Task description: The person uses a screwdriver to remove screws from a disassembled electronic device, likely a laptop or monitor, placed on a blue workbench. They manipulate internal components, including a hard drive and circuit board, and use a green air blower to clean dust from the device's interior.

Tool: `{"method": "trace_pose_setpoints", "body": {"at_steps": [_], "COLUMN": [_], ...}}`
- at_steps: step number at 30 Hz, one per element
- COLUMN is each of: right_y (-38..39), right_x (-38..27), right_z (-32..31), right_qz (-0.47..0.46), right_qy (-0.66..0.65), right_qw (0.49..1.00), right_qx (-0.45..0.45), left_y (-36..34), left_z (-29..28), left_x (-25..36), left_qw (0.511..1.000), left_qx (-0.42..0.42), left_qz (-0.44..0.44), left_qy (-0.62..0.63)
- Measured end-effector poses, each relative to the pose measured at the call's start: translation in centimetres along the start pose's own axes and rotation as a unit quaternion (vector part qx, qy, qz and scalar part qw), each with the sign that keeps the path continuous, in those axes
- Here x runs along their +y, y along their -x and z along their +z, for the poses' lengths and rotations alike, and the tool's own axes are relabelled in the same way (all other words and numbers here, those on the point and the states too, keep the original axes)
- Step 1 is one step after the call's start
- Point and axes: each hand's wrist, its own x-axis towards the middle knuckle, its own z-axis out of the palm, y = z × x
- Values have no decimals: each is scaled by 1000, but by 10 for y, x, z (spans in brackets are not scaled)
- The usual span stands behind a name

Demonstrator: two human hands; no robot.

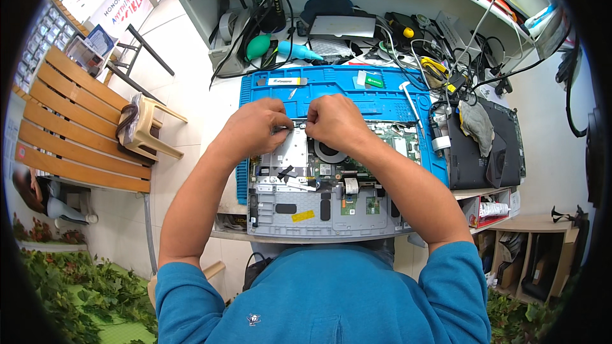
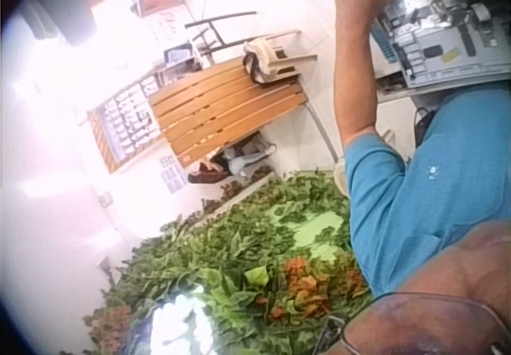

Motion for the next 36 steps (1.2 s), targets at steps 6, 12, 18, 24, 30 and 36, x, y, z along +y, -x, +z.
{"method": "trace_pose_setpoints", "body": {"at_steps": [6, 12, 18, 24, 30, 36], "right_y": [-1, -1, -1, 1, 0, -1], "right_x": [0, 2, 5, 7, 5, 4], "right_z": [-2, -3, -8, -10, -8, -7], "right_qz": [12, 5, -21, -32, 9, 17], "right_qy": [-13, -33, -54, -72, -68, -67], "right_qw": [1000, 999, 998, 996, 997, 997], "right_qx": [-18, -17, -25, -35, -31, -31], "left_y": [4, 7, 7, 3, 1, 0], "left_z": [5, 8, 4, -3, 0, 2], "left_x": [-5, -11, -10, -7, -6, -10], "left_qw": [999, 991, 984, 981, 990, 994], "left_qx": [5, 19, -10, -41, -45, -22], "left_qz": [38, 120, 146, 156, 128, 111], "left_qy": [-17, -60, -99, -106, -48, -8]}}
